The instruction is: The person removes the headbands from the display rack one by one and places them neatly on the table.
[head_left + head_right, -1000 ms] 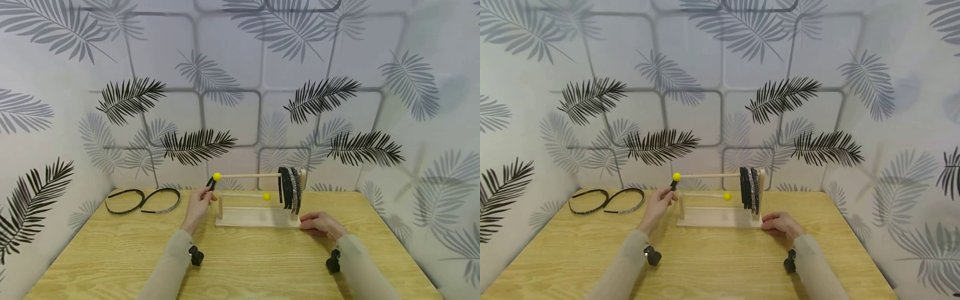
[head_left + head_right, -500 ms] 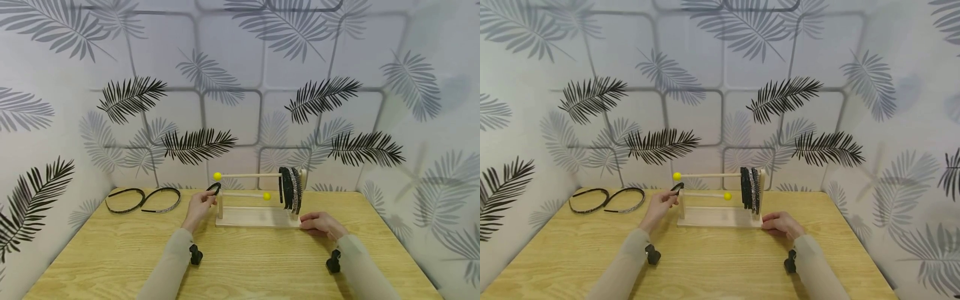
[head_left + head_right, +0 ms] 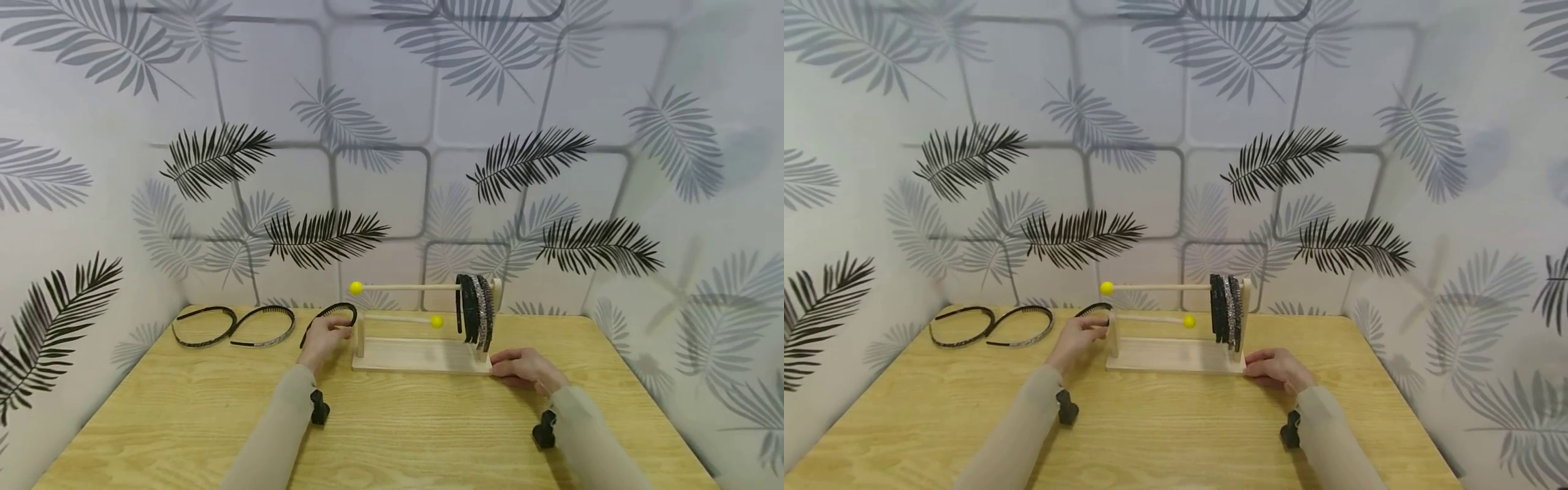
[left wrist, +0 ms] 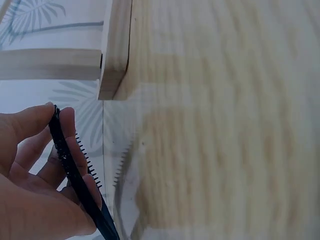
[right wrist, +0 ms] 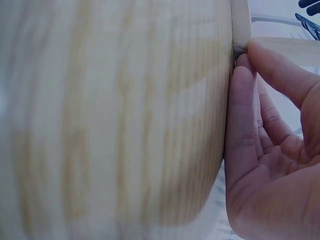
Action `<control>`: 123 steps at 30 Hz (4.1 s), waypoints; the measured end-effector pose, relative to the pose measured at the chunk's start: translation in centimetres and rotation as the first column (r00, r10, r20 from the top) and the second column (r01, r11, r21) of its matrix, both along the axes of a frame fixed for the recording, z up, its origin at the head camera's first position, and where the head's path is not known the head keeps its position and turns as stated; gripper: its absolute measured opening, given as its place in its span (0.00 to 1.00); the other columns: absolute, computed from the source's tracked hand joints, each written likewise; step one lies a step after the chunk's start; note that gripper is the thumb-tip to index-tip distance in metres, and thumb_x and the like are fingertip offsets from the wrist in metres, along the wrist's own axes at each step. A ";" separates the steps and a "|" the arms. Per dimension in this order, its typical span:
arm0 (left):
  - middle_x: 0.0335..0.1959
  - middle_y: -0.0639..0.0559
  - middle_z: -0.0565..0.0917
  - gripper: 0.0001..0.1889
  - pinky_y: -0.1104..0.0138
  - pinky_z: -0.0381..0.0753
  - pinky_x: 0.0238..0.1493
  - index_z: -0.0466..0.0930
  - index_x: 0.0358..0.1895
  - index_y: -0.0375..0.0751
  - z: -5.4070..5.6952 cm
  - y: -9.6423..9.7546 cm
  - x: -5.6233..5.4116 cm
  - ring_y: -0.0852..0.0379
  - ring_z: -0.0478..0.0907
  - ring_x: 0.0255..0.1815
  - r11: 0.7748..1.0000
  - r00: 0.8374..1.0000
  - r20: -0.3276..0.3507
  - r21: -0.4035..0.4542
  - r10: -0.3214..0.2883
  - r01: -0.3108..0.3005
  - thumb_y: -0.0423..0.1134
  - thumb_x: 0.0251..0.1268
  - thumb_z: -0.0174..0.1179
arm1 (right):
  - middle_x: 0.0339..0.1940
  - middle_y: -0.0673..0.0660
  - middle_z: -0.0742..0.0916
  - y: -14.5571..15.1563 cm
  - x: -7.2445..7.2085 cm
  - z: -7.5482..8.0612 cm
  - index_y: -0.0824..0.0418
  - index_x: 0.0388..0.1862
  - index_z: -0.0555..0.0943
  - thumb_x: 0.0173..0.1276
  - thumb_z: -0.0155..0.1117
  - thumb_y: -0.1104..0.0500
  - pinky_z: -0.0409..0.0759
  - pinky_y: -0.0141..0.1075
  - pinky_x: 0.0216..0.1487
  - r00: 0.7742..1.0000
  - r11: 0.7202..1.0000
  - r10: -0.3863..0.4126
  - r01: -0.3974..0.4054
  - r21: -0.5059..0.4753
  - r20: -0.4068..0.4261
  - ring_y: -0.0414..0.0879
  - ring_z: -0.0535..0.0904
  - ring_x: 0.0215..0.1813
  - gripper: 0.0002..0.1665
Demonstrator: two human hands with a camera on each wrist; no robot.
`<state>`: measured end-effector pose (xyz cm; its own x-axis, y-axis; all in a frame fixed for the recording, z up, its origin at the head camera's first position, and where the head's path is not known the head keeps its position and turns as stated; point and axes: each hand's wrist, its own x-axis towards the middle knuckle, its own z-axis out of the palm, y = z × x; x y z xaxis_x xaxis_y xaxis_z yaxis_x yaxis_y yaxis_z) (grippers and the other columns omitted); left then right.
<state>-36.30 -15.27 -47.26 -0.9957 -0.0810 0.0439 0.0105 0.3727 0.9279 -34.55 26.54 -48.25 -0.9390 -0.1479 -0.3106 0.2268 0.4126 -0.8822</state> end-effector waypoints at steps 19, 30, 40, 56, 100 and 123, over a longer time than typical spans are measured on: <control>0.53 0.38 0.83 0.11 0.60 0.80 0.42 0.88 0.45 0.35 -0.8 -2.1 -0.9 0.46 0.80 0.46 0.992 0.997 0.073 -0.123 0.008 0.002 0.29 0.57 0.68 | 0.48 0.56 0.87 -0.1 0.1 0.1 0.70 0.63 0.75 0.64 0.70 0.61 0.84 0.37 0.48 1.000 1.000 -0.003 0.003 0.002 0.007 0.39 0.85 0.42 0.29; 0.54 0.39 0.82 0.09 0.51 0.78 0.55 0.89 0.42 0.35 -0.5 -1.6 -0.9 0.43 0.77 0.53 0.983 0.997 0.076 -0.176 -0.031 0.044 0.29 0.56 0.70 | 0.50 0.57 0.86 0.1 -0.1 -0.1 0.70 0.63 0.75 0.64 0.70 0.62 0.84 0.37 0.48 1.000 1.000 -0.007 0.008 -0.015 0.015 0.40 0.85 0.43 0.29; 0.50 0.39 0.83 0.09 0.51 0.77 0.53 0.88 0.41 0.35 -0.4 -1.7 -0.8 0.42 0.77 0.52 0.978 0.995 0.099 -0.208 -0.008 0.029 0.30 0.55 0.71 | 0.49 0.57 0.86 0.1 -0.1 -0.1 0.69 0.62 0.76 0.64 0.70 0.61 0.84 0.37 0.48 1.000 1.000 -0.003 0.003 -0.004 0.020 0.40 0.84 0.43 0.29; 0.49 0.42 0.84 0.13 0.53 0.80 0.52 0.86 0.48 0.39 0.8 -2.5 -0.4 0.45 0.80 0.51 0.983 0.995 0.045 -0.160 -0.086 0.092 0.39 0.63 0.67 | 0.48 0.57 0.87 -0.1 -0.1 0.0 0.70 0.61 0.77 0.64 0.70 0.62 0.84 0.36 0.46 1.000 1.000 -0.011 0.011 0.002 0.012 0.39 0.84 0.41 0.28; 0.25 0.46 0.84 0.09 0.58 0.84 0.34 0.86 0.37 0.35 3.4 3.6 3.9 0.57 0.81 0.22 0.962 0.987 -0.098 0.229 -0.126 0.145 0.39 0.67 0.64 | 0.47 0.56 0.87 0.2 0.3 -0.3 0.69 0.61 0.77 0.63 0.71 0.61 0.84 0.37 0.46 1.000 1.000 -0.016 0.016 0.016 0.010 0.39 0.84 0.41 0.28; 0.21 0.44 0.81 0.11 0.56 0.84 0.29 0.86 0.39 0.35 3.8 8.3 3.8 0.59 0.75 0.19 0.940 0.952 -0.281 0.276 -0.119 0.199 0.41 0.69 0.62 | 0.47 0.56 0.87 -0.1 0.0 0.3 0.69 0.61 0.77 0.64 0.70 0.61 0.84 0.36 0.45 1.000 1.000 -0.017 0.017 0.020 0.009 0.39 0.84 0.41 0.27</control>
<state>-32.46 -7.00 -43.49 -0.9542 0.0284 0.2978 0.2989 0.0530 0.9528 -34.60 26.45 -47.99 -0.9384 -0.1258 -0.3219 0.2420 0.4258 -0.8719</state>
